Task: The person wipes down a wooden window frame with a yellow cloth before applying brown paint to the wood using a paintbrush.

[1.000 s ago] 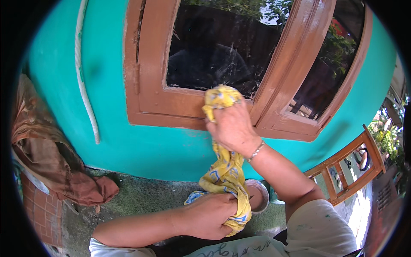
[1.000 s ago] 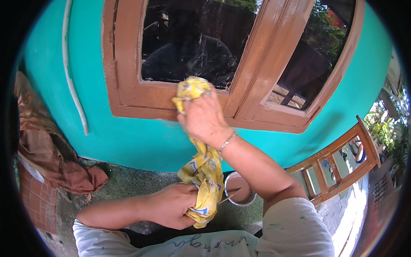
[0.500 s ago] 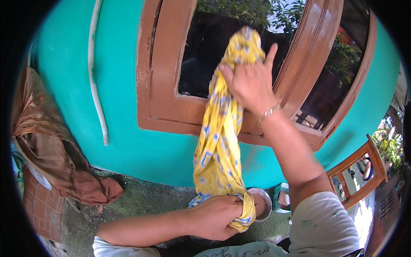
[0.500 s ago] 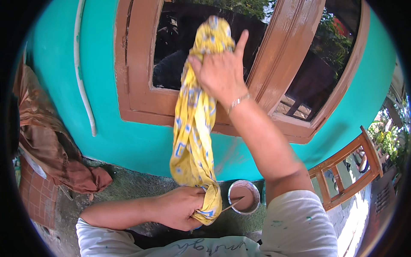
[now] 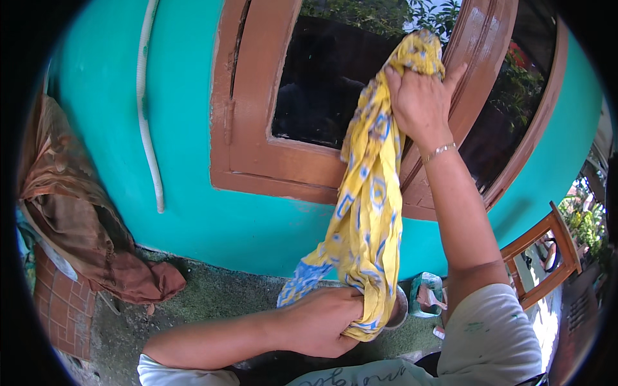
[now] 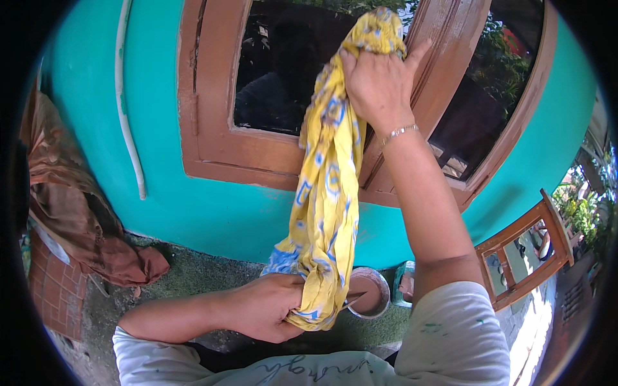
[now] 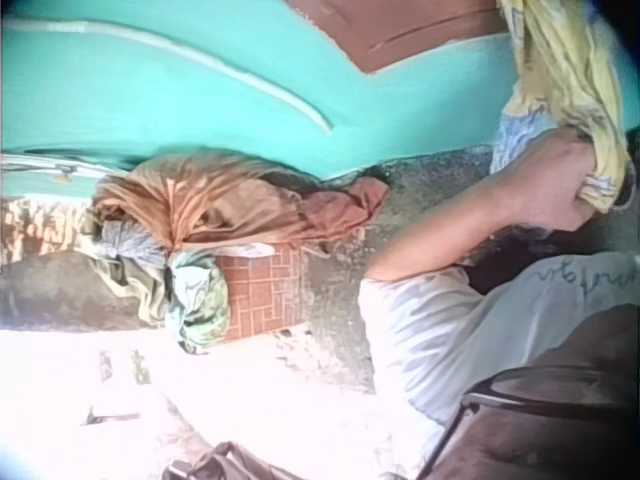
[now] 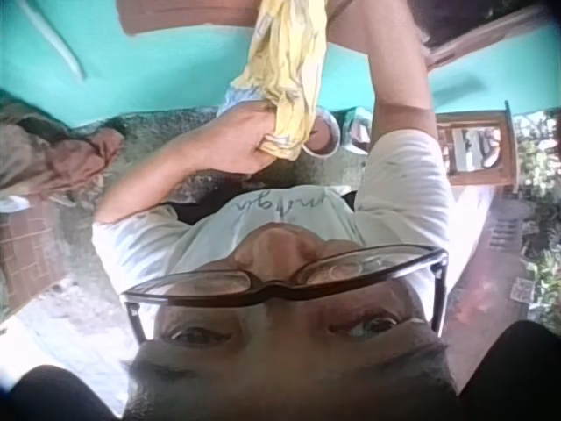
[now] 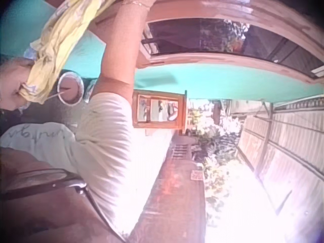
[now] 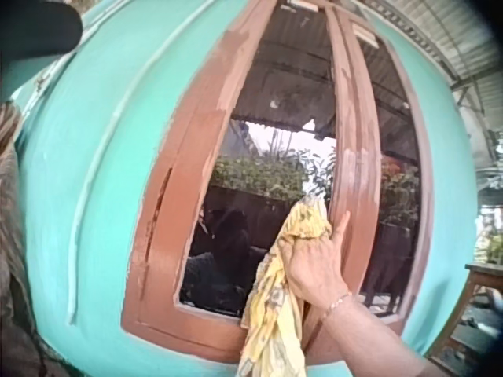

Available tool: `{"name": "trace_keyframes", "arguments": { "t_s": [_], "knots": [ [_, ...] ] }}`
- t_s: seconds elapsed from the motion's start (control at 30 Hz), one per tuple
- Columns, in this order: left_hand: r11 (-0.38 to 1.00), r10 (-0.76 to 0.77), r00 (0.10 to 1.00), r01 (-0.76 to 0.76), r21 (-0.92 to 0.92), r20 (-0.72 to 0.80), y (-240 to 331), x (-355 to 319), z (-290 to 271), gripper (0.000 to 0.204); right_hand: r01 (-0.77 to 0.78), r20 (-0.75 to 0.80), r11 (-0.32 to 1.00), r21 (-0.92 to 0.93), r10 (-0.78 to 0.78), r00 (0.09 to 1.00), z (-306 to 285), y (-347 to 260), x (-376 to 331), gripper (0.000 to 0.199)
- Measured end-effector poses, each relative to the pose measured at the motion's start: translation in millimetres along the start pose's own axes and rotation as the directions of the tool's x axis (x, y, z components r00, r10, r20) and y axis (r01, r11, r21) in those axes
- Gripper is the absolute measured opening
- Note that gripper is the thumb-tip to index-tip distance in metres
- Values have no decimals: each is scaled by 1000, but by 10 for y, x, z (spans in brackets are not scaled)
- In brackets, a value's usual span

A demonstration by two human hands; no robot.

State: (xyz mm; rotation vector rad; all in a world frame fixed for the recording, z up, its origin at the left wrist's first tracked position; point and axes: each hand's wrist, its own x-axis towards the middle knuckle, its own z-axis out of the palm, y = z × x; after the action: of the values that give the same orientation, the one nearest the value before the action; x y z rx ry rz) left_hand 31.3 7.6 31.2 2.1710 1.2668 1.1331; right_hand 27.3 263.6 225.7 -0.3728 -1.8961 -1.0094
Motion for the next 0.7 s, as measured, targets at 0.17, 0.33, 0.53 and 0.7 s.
{"name": "trace_keyframes", "arguments": {
  "t_s": [0.17, 0.33, 0.53, 0.7],
  "knots": [
    [999, 34, 998, -33, -12, 51, -33, 172, 70, 37, 181, -53, 959, 219, -174, 983, 185, -609, 96, 59],
    [999, 25, 998, -26, 24, 61, -12, 86, 12, 37, 405, 250, 881, 244, -461, 852, 76, -515, -408, 43],
    [1000, -11, 998, 11, 11, 62, 14, 3, -38, 40, 29, 46, 999, 16, -29, 999, 67, 46, 136, 46],
    [1000, 6, 999, -7, 28, 50, -10, 47, 5, 40, 160, -85, 974, 162, -148, 985, 23, -550, 585, 37]
  ]
}}
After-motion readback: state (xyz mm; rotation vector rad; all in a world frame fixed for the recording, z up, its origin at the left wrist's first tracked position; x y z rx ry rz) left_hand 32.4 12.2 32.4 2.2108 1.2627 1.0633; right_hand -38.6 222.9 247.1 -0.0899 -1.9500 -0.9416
